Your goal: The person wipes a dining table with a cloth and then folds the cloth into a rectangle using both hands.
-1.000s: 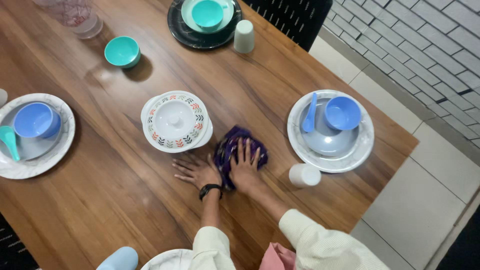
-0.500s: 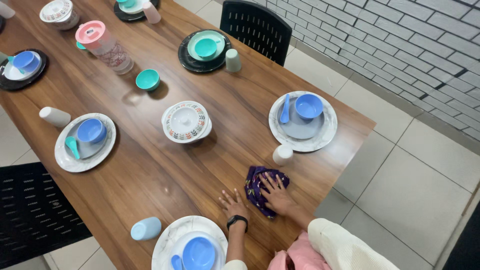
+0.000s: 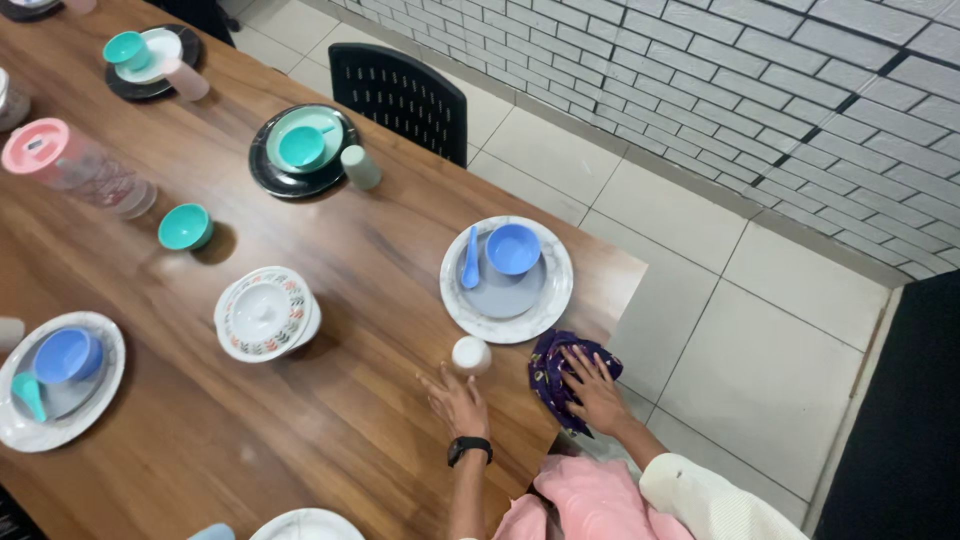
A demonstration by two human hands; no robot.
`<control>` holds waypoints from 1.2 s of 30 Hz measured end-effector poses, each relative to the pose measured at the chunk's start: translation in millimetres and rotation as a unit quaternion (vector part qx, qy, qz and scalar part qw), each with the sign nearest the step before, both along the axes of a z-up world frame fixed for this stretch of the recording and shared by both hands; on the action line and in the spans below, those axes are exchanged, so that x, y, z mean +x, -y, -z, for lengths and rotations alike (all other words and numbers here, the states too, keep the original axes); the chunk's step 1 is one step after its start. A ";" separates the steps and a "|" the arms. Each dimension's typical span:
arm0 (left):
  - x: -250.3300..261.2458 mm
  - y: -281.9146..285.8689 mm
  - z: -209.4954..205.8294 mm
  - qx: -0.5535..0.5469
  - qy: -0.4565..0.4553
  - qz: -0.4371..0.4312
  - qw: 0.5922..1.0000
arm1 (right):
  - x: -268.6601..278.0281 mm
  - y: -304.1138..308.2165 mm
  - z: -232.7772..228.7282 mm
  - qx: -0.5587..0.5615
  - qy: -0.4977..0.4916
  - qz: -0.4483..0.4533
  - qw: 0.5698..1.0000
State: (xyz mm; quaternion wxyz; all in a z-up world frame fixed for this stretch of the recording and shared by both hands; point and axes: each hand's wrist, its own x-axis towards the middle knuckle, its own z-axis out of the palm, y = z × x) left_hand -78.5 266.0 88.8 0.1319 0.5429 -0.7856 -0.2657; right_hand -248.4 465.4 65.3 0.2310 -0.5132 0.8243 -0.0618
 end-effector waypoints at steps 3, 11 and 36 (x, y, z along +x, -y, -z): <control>-41.1 0.9 -11.2 -0.065 0.008 0.020 0.998 | -51.4 -5.7 15.8 0.009 -0.030 0.098 0.995; -118.2 17.0 -6.6 -0.077 0.016 0.041 0.996 | -179.0 21.3 66.5 -0.217 -0.017 0.310 0.926; -77.3 153.3 50.3 0.070 0.099 -0.130 0.984 | -289.7 373.0 88.7 0.033 0.044 0.149 0.987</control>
